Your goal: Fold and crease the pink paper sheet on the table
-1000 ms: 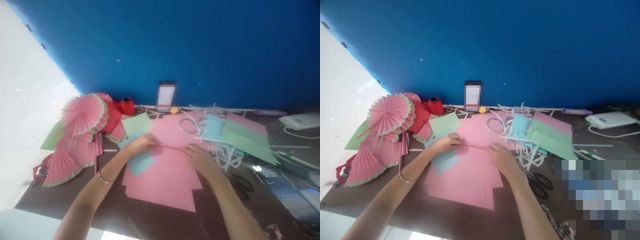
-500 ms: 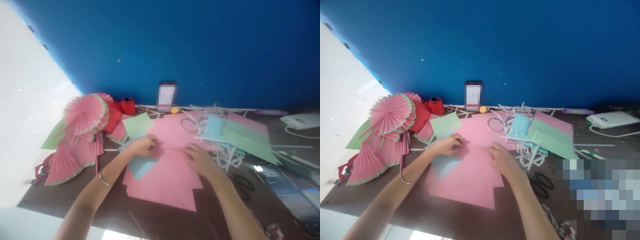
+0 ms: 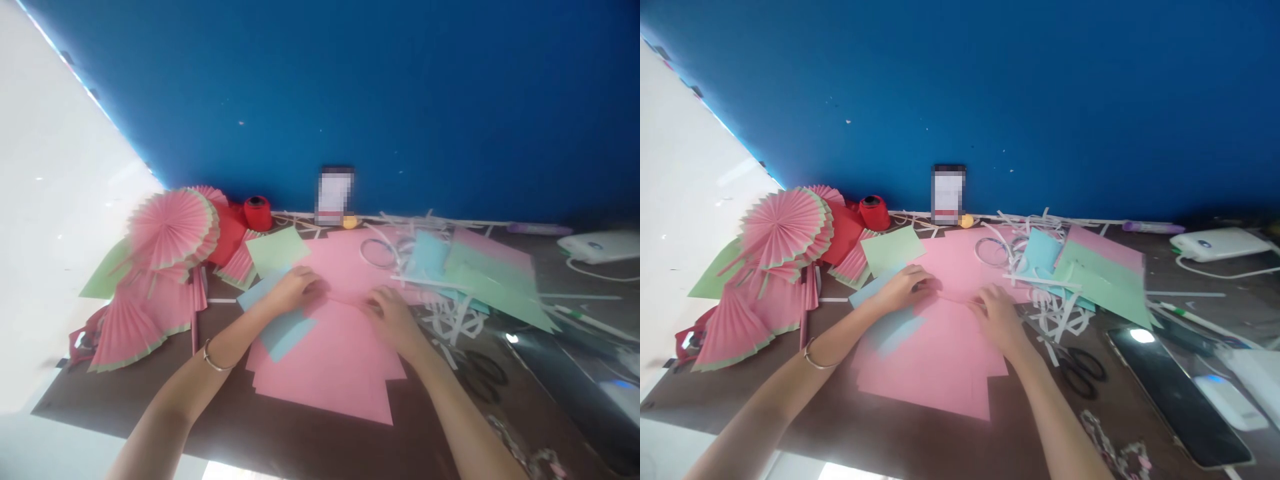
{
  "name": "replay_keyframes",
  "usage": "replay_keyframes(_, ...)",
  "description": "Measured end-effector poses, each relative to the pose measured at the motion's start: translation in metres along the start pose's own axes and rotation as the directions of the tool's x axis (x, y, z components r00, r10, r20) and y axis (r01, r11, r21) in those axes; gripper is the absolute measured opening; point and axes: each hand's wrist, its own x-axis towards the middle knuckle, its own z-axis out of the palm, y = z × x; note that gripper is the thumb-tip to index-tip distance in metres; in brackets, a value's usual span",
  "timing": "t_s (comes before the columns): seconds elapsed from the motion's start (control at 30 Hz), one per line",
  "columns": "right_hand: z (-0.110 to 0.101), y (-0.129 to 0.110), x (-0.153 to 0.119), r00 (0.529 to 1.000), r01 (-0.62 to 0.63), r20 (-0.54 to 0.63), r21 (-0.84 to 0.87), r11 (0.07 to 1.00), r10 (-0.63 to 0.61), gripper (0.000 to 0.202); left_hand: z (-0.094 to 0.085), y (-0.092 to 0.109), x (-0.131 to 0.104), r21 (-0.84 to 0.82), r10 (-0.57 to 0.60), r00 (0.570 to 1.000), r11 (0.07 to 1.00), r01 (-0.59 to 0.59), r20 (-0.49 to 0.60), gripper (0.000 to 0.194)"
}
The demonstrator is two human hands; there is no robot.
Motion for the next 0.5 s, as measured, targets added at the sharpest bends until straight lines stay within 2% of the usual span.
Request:
replay_keyframes(0.1,-0.004,-0.008,-0.002,0.996,-0.079,-0.019,0.125,0.989,0.082,0.011,-0.001,0.000,0.000,-0.076,0.028,0.999,0.997,-0.030,-0.027,0.018)
replay_keyframes(0.2,-0.008,-0.016,-0.002,0.984,-0.171,-0.014,0.213,0.962,0.178,0.014,-0.003,-0.001,0.000,-0.203,0.004,0.998,0.979,-0.016,-0.055,0.018)
replay_keyframes(0.37,-0.018,-0.021,0.001,0.968,-0.217,-0.044,0.334,0.917,0.246,0.019,-0.006,-0.002,-0.001,-0.317,-0.058,0.998,0.947,0.051,-0.012,0.021)
replay_keyframes(0.5,-0.028,-0.025,0.004,0.959,-0.250,-0.030,0.386,0.888,0.283,0.018,-0.006,-0.004,-0.001,-0.379,-0.088,0.996,0.923,0.069,-0.033,0.021)
